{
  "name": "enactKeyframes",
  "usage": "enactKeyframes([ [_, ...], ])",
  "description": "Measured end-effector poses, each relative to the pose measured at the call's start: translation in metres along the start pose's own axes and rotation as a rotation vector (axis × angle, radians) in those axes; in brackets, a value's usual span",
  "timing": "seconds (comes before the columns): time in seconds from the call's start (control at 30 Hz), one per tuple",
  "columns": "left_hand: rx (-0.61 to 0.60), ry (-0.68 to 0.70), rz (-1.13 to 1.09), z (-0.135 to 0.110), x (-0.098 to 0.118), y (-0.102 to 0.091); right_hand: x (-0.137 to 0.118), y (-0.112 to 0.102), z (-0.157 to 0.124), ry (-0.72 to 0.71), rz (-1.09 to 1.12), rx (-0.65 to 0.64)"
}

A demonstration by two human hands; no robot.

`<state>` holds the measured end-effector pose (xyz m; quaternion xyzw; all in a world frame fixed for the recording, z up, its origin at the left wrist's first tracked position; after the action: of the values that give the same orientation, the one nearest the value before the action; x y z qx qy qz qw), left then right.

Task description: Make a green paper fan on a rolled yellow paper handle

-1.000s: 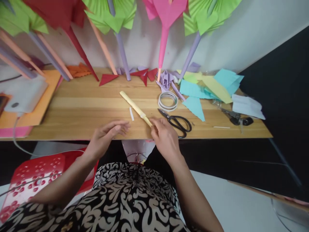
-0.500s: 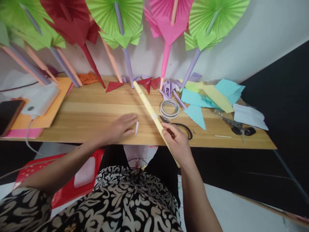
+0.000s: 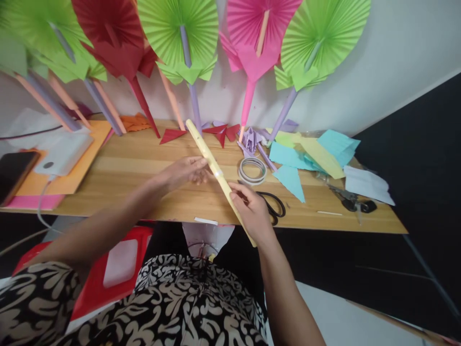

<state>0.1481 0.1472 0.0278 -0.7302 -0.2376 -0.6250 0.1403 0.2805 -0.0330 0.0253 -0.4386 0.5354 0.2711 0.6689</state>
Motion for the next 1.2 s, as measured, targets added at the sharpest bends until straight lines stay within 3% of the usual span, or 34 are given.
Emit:
enactKeyframes([
  [0.17,-0.005,-0.038,-0.216,0.015,-0.004,-0.011,-0.004,0.017,0.004,-0.113,-0.145,-0.015],
  [0.3,-0.043,-0.035,-0.326,0.012,-0.008,-0.018,-0.003,0.024,0.013,-0.084,-0.147,-0.062],
  [0.4,-0.129,0.009,-0.374,0.007,-0.007,-0.016,-0.003,0.027,0.026,0.002,0.005,-0.112],
  [0.5,-0.188,0.064,-0.384,0.004,-0.004,-0.013,-0.004,0.037,0.034,0.132,0.254,-0.250],
  [0.6,-0.119,0.095,-0.401,0.003,0.000,-0.017,-0.004,0.049,0.030,0.260,0.414,-0.329],
  [0.7,-0.041,0.109,-0.443,0.002,0.004,-0.022,-0.002,0.055,0.022,0.290,0.447,-0.341],
  [0.93,-0.164,0.132,-0.411,0.002,-0.001,-0.013,-0.011,0.051,0.028,0.075,0.192,-0.229],
  [1.07,-0.066,0.149,-0.404,0.005,-0.003,-0.017,-0.020,0.043,0.040,0.006,0.019,-0.230],
  [1.2,-0.002,0.143,-0.416,0.009,-0.003,-0.021,-0.028,0.031,0.062,-0.169,-0.149,-0.154],
])
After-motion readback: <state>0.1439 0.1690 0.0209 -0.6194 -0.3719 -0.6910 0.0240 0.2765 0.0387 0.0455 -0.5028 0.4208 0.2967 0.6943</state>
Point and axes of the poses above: each hand's wrist, its own z-axis towards the middle knuckle, its own y-axis out of the palm, x = y × z, the point moved 3 cm from there along z, towards the middle knuckle, and after that the axes turned 3 degrees about z, right-handed, at the moved point
